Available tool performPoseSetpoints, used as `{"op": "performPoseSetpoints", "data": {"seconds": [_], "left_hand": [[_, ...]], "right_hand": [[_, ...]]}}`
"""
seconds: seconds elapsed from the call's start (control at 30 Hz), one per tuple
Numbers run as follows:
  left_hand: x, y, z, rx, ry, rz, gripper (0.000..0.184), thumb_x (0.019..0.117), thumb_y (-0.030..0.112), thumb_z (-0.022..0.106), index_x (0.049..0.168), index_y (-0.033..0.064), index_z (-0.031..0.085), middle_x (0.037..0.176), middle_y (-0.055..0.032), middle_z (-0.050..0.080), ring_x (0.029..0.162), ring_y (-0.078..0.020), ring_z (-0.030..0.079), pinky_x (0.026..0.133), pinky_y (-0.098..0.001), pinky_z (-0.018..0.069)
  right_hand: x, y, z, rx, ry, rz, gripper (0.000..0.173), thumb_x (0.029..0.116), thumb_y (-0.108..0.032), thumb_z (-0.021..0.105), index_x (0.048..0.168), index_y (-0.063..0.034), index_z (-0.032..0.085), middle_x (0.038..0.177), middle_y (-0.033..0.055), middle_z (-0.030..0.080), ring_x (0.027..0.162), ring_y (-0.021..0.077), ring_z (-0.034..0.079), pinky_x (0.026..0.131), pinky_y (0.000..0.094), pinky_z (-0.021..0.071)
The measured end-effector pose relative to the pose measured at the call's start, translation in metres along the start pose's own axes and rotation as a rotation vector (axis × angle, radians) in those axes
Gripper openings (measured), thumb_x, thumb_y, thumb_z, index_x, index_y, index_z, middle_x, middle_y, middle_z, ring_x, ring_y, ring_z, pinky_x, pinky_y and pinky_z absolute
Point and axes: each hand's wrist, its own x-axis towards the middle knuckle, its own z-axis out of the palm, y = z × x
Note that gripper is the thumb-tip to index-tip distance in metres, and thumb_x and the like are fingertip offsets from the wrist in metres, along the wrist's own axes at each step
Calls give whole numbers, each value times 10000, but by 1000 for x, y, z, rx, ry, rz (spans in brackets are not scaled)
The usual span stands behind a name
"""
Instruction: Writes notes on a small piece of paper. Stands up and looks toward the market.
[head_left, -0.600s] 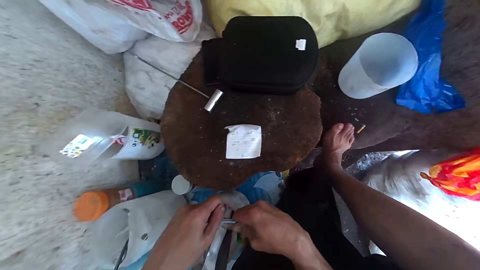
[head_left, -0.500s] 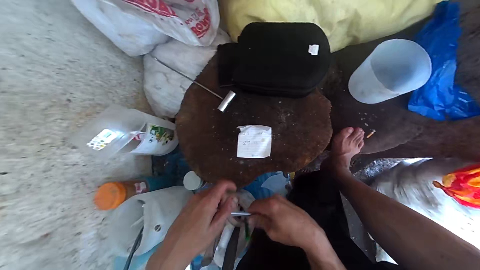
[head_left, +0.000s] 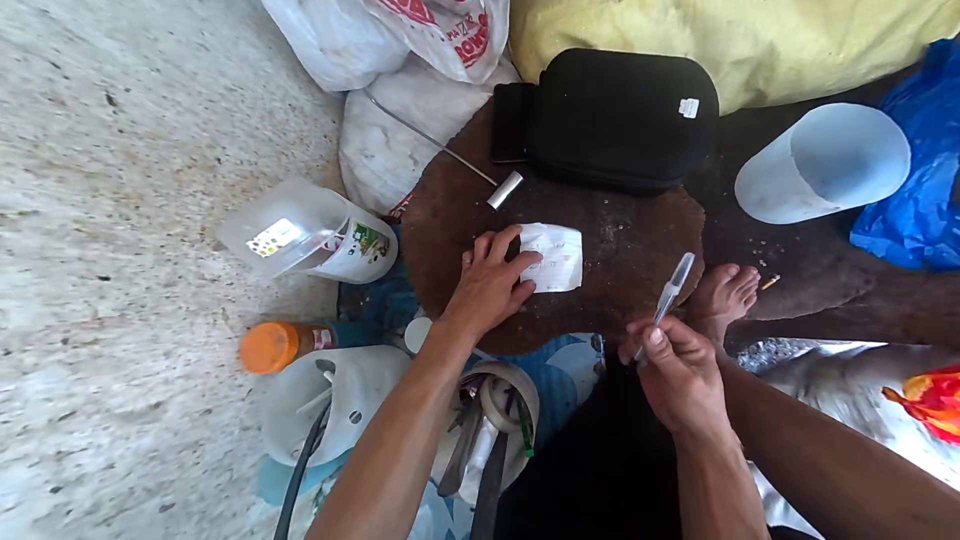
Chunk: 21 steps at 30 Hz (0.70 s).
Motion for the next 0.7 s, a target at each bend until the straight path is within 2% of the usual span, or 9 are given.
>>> {"op": "performPoseSetpoints", "data": {"seconds": [0.13,0.2,0.27,0.37,0.47,0.53,0.57,0.63,0.7], "left_hand": [[-10,10,10,-29,9,-14,392,931,510,666,1248,280,673,1607,-31,375,1473,-372,301,1057,-662,325],[-17,19,12,-21,-30,-43,428,937,560,632,1258,277,660,1621,-15,358,1495,-358,269,1078,-659,291],[-21,24,14,-16,-50,-60,436,951,580,597,1266,283,650,1598,3,390,1488,-343,276,1088,-645,275],[-20,18,10,-49,-48,-73,520,904,629,633,1318,315,624,1603,-5,368,1486,-347,261,1092,-642,260],[-18,10,8,-113,119,-68,537,882,612,648,1308,286,642,1592,-34,387,1469,-356,298,1083,-635,289],[-11,6,2,-197,259,-77,477,903,537,654,1252,213,668,1517,-53,472,1404,-353,381,1033,-605,350],[-6,5,-2,-262,300,-86,473,924,510,632,1261,179,663,1480,-68,502,1367,-350,418,1001,-594,380],[5,5,-14,-396,302,-109,466,994,464,534,1316,143,638,1444,-90,534,1321,-346,468,975,-590,427],[22,4,-23,-421,242,-130,427,1041,425,432,1316,168,632,1392,-62,574,1289,-323,498,936,-583,437]], "right_hand": [[7,0,11,106,7,-27,87,985,-196,682,1017,-123,720,819,9,680,671,91,635,653,277,582],[15,-1,16,88,2,-44,56,947,-130,720,989,-110,688,802,16,677,661,101,639,650,290,587],[23,-2,19,32,-4,-59,103,910,-75,743,956,-102,656,782,13,664,641,107,634,630,296,588],[36,-4,25,-38,-9,-77,100,910,-68,719,936,-110,632,759,-1,650,614,107,627,602,290,585],[46,-5,25,-145,-18,-96,54,974,-102,642,1020,-79,657,790,3,667,639,108,637,626,285,588],[52,-4,23,-224,-28,-114,147,1028,-128,566,1062,-41,679,791,11,672,674,117,648,662,292,594],[53,-3,21,-246,-28,-115,184,1045,-140,537,1077,-33,683,805,16,677,696,122,658,675,296,600],[52,-2,19,-276,-13,-109,227,1065,-161,502,1096,-25,682,842,28,685,726,131,669,685,300,607],[47,-2,15,-289,10,-98,249,1074,-167,478,1109,-17,674,860,41,681,735,139,667,688,303,606]]}}
